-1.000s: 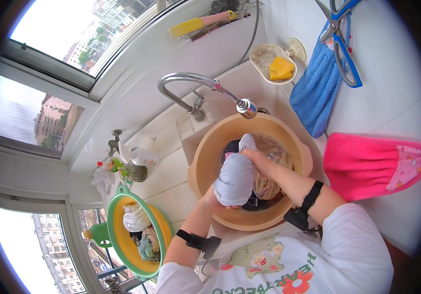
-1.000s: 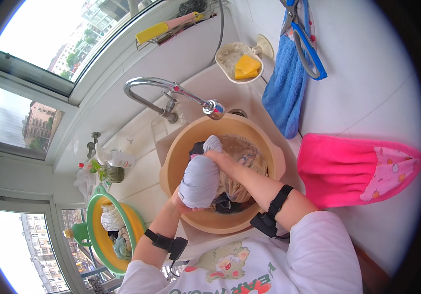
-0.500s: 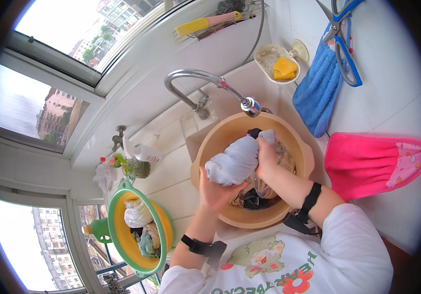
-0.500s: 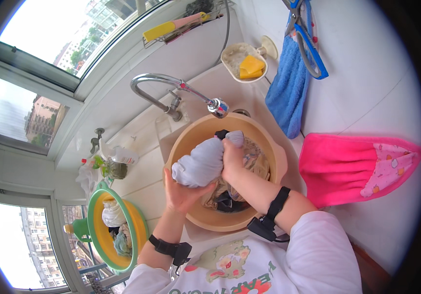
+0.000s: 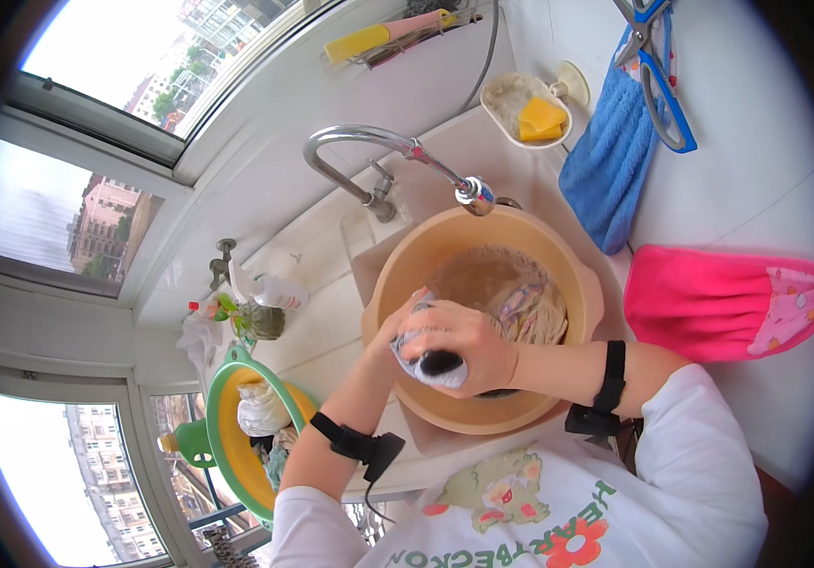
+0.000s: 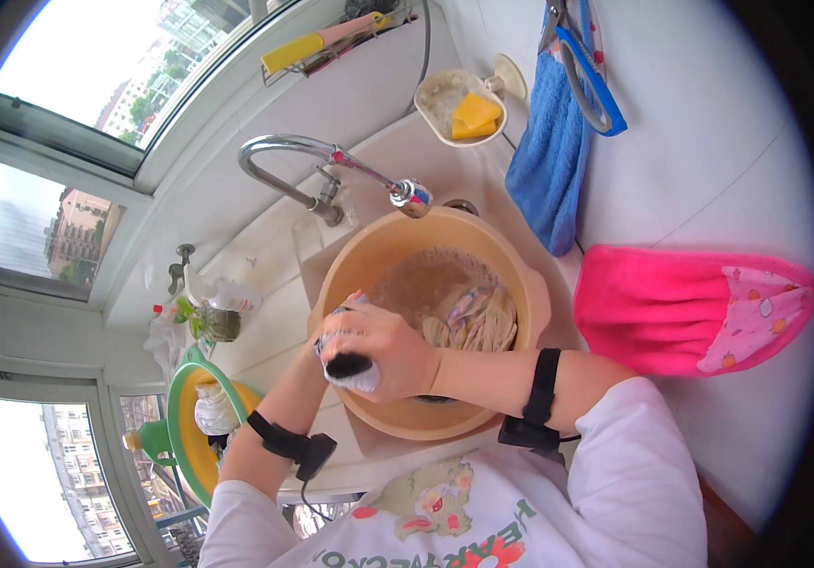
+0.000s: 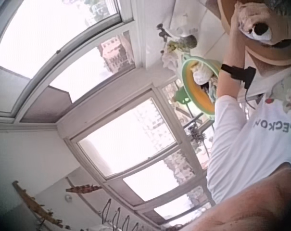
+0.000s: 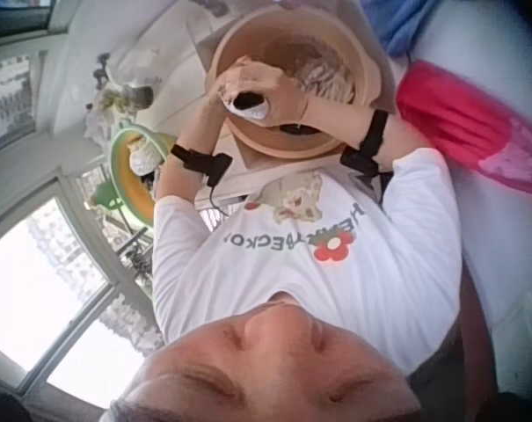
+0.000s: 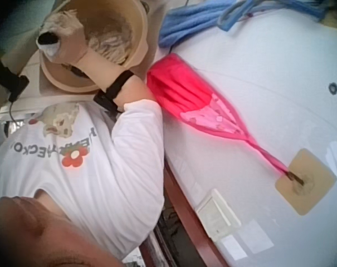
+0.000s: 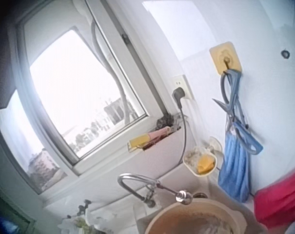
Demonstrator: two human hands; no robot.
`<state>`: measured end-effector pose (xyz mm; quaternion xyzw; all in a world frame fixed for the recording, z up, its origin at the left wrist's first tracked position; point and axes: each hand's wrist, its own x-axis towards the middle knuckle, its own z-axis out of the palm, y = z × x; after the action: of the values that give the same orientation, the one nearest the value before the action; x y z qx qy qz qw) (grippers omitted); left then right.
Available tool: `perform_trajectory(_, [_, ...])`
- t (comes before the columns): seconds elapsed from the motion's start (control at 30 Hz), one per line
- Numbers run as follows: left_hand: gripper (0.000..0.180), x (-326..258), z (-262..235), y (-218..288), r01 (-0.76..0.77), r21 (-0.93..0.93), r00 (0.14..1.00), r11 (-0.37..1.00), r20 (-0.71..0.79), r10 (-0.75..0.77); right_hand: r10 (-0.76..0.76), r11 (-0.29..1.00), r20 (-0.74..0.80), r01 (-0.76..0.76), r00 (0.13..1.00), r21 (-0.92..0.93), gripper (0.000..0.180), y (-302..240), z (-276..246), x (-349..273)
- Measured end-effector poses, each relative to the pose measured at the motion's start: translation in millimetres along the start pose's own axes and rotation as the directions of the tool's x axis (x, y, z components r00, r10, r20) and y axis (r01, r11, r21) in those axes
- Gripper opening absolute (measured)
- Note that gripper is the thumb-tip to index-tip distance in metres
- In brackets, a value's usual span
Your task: The person washes several pieces of clothing by hand in a basin of soapy water, scrubbing, wringing out, and transferring each item to a separate basket.
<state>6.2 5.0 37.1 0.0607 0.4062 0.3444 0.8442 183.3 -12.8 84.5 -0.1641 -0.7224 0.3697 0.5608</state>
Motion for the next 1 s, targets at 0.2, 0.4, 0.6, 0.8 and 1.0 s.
perform_trajectory(0.2, [0.036, -12.4, 55.0, 18.3, 0.144, 0.568, 0.976, 0.81, -0.215, -0.023, -0.353, 0.899, 0.283, 0.407, 0.892, -0.163, 0.023, 0.7, 3.7, -15.3])
perform_trajectory(0.4, [0.049, -13.9, 82.3, 14.6, 0.155, 0.954, 0.904, 0.255, -0.241, 0.353, -0.419, 0.816, 0.435, 0.541, 0.797, -0.204, 0.015, 6.2, 7.8, -26.9])
perform_trajectory(0.6, [0.046, 1.6, 70.5, 0.1, 0.106, 0.986, 0.905, -0.128, -0.042, 0.422, -0.425, 0.705, 0.62, 0.671, 0.66, -0.231, 0.013, 23.9, 25.0, -47.8])
perform_trajectory(0.8, [0.045, 11.3, 72.6, -14.4, 0.199, 0.948, 0.893, -0.25, -0.07, 0.445, -0.4, 0.598, 0.703, 0.749, 0.588, -0.285, 0.015, 42.7, 38.7, -62.5])
perform_trajectory(1.0, [0.044, 21.4, 64.7, -29.2, 0.199, 0.911, 0.887, -0.362, -0.01, 0.462, -0.311, 0.597, 0.805, 0.763, 0.505, -0.248, 0.013, 60.6, 53.9, -80.3])
